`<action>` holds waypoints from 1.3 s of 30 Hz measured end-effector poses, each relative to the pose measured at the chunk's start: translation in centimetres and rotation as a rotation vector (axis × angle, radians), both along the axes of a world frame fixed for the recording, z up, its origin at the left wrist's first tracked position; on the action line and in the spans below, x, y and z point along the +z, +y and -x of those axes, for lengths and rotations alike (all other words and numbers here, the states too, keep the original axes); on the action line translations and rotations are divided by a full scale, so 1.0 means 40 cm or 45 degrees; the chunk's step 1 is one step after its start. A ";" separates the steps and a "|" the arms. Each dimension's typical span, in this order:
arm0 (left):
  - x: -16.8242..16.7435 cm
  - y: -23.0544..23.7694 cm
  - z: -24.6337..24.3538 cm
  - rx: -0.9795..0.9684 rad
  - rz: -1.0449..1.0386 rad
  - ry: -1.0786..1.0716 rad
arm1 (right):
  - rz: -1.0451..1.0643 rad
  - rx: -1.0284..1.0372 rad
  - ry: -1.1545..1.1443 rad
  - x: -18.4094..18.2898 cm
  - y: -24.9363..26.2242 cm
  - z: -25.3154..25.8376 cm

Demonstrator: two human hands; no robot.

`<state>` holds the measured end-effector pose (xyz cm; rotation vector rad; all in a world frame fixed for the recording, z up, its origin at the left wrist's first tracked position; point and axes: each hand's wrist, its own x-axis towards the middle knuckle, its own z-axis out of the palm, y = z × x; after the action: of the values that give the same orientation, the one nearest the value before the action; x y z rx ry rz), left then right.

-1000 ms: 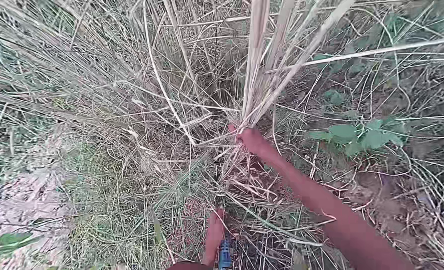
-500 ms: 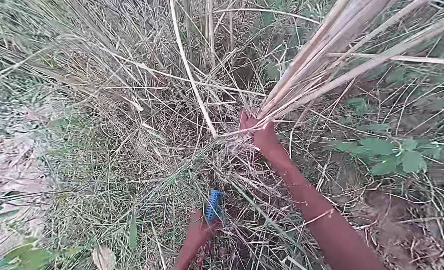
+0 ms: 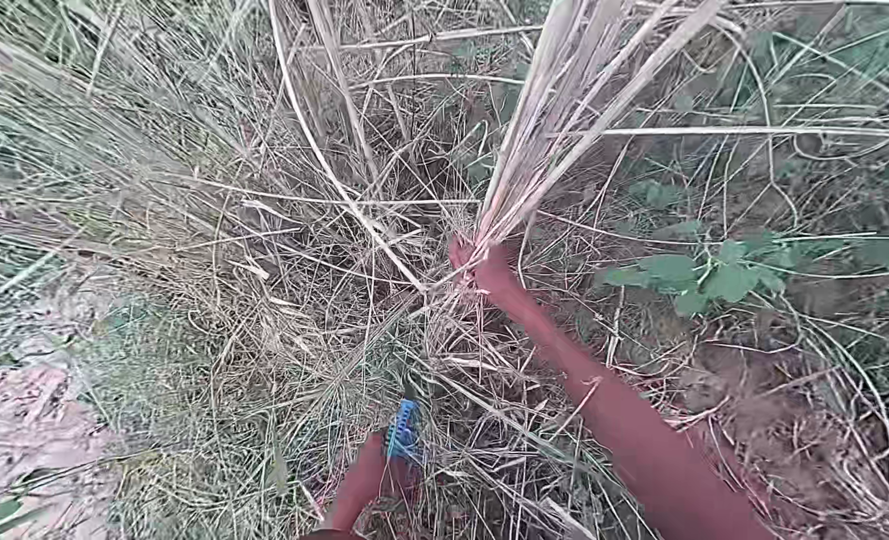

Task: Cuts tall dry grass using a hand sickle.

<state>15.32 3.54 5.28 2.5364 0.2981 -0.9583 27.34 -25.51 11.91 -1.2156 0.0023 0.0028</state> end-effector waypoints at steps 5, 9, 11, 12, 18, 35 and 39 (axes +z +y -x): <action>0.065 -0.036 -0.248 -0.179 -0.168 0.064 | -0.122 -0.034 -0.227 0.013 0.079 -0.110; 0.042 -0.034 0.114 0.245 -0.121 -0.017 | 0.094 0.144 -0.033 0.042 0.065 -0.055; 0.006 -0.056 0.187 0.285 -0.156 -0.051 | 0.150 0.178 0.006 0.009 0.044 0.004; -0.024 -0.072 0.137 0.204 -0.120 -0.112 | 0.121 0.065 -0.083 0.004 0.025 -0.019; 0.018 -0.126 -0.183 0.017 -0.121 -0.058 | 0.048 -0.127 -0.068 -0.010 0.078 0.017; 0.027 -0.095 -0.177 -0.212 -0.346 -0.041 | 0.168 -0.118 -0.081 -0.162 -0.037 0.060; 0.111 -0.047 0.086 -0.087 -0.429 0.019 | 0.084 -0.039 0.008 -0.143 -0.045 0.070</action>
<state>11.86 1.64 9.72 2.8604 0.4104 -1.0268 24.55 -27.33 6.18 -1.2814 0.0267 -0.0206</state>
